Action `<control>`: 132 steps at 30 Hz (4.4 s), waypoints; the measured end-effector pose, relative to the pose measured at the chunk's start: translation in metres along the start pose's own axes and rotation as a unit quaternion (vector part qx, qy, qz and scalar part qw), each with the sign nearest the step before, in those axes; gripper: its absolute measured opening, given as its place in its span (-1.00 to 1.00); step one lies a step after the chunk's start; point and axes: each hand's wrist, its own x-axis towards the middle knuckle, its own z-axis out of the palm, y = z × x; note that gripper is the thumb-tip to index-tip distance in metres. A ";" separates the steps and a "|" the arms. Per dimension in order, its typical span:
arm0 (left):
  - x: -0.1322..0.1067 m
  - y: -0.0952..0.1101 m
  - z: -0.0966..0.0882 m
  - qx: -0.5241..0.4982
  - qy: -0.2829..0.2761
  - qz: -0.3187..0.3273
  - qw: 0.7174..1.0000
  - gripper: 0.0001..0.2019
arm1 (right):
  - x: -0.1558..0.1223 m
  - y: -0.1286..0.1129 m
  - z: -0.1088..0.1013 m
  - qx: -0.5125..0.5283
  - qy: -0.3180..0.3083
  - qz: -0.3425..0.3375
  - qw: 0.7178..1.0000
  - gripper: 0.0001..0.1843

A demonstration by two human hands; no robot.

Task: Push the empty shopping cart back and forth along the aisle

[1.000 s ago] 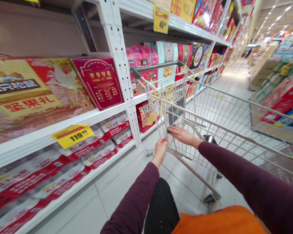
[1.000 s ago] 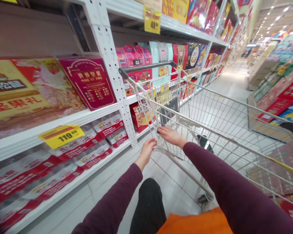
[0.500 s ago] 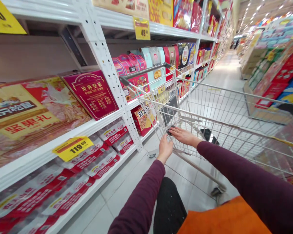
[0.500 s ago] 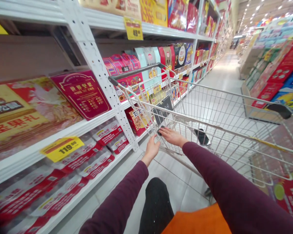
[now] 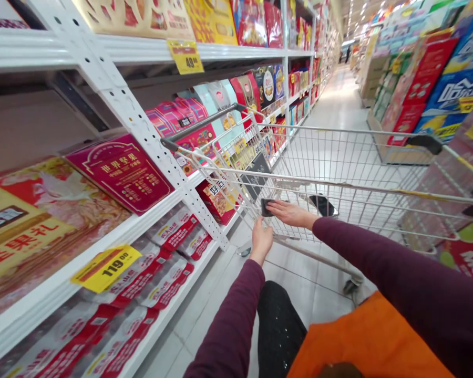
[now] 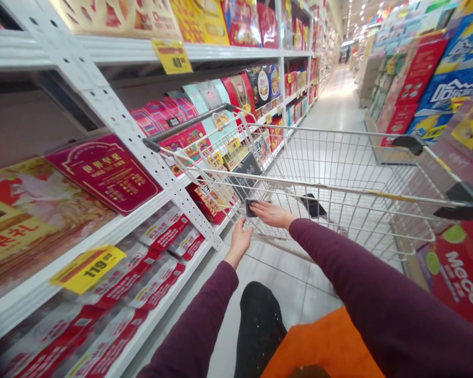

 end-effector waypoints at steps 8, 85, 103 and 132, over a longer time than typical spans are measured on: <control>-0.001 0.020 0.002 -0.195 -0.013 -0.018 0.981 -0.56 | -0.003 -0.001 -0.028 0.046 0.044 0.015 0.998 -0.62; -0.038 0.073 0.071 -0.054 -0.069 0.064 0.994 -0.58 | -0.147 0.024 -0.083 -0.069 0.076 0.047 0.994 -0.44; -0.051 0.082 0.094 -0.073 -0.110 0.062 0.989 -0.58 | -0.207 0.019 -0.093 -0.074 0.086 0.115 0.987 -0.40; -0.064 0.093 0.134 0.114 -0.144 0.176 0.967 -0.52 | -0.319 0.008 -0.087 -0.163 0.063 0.129 0.976 -0.46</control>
